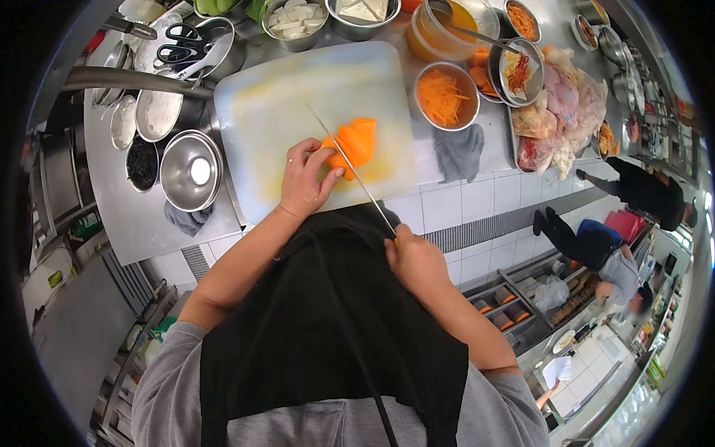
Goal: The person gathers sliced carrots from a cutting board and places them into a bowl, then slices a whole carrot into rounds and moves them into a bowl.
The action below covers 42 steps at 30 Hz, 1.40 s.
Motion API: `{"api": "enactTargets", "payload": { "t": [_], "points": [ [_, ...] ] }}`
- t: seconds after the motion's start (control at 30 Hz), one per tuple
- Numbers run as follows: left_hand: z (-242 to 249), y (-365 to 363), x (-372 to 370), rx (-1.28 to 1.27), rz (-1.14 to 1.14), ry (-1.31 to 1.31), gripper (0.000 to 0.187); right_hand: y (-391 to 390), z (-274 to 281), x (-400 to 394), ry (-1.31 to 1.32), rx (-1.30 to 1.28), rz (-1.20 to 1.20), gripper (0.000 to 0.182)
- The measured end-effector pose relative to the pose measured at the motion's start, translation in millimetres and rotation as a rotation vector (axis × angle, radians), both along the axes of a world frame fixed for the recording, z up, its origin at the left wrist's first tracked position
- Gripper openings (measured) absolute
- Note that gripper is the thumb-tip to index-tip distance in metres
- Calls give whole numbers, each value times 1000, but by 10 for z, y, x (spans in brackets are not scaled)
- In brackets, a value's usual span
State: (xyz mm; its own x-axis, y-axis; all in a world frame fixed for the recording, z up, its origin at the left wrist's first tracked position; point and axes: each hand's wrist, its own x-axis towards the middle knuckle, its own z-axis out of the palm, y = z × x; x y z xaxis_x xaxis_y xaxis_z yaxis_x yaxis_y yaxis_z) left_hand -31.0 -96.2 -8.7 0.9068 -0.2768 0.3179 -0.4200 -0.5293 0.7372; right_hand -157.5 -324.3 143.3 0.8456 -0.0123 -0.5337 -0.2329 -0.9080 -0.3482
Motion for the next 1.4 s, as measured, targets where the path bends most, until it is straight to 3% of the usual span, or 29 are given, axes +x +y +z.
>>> {"api": "enactTargets", "payload": {
  "t": [0.6,1.27,1.4],
  "points": [
    [-3,22,-2,29,-7,36,40,-10,115,-22,11,18,22,25],
    [-11,51,48,45,-27,-23,42,190,-548,445,25,59,34,27],
    [-72,46,9,8,-14,1,43,285,-937,731,22,81,41,28]
  ]
}}
